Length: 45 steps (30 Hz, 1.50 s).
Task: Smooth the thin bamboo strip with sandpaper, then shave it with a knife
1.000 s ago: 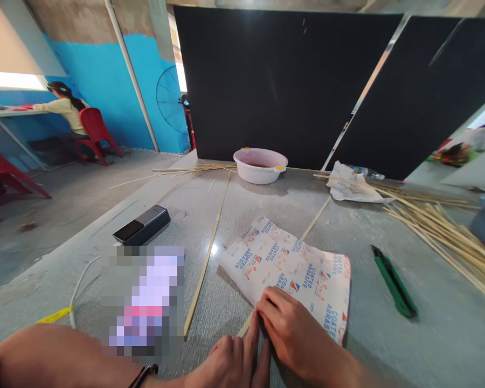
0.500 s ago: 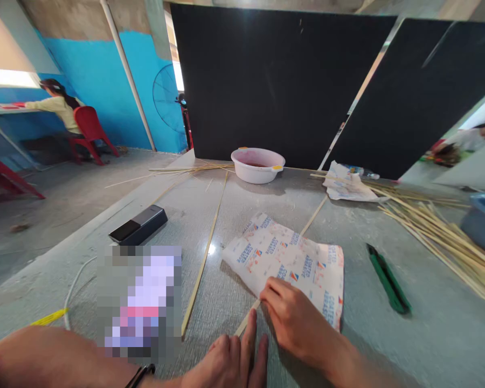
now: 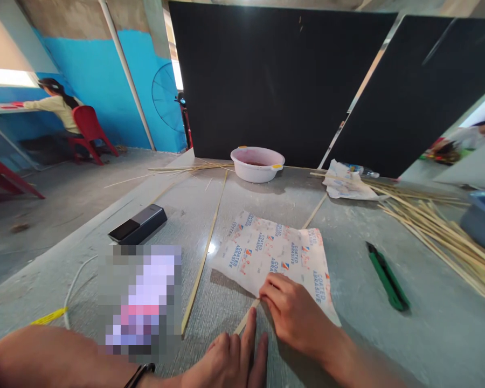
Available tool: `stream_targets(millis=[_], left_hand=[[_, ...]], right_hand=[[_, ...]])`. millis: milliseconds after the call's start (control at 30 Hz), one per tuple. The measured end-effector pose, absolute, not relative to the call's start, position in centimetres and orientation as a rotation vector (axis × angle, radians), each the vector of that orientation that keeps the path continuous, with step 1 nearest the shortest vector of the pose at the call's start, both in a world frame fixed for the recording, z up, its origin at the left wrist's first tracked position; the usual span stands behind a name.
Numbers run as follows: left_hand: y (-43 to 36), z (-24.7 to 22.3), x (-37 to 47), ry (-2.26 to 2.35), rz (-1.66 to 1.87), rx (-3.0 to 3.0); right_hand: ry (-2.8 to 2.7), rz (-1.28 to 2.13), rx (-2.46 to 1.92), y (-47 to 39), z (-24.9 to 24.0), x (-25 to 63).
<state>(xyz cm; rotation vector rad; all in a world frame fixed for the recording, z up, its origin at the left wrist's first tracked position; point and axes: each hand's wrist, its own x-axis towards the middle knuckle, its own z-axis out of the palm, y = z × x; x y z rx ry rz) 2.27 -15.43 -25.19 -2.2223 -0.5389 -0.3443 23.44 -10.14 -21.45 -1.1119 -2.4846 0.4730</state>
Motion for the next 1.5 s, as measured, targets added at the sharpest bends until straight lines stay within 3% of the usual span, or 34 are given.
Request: stream_targets(millis=[600,1000,1500], left_hand=[[-15.4,-25.0,2.5,-0.573,-0.439,-2.182],[-15.5,-25.8,2.4,-0.530,-0.289,-2.177],[-15.5,-25.7,2.4,-0.667,-0.530,-2.269]], right_hand=[[-2.521,0.332,-1.060,-10.1,-21.5,23.3],[-2.501,0.315,-1.099,-9.8,-21.6,23.5],[-2.525,0.299,-1.104,-10.1,-21.4,23.1]])
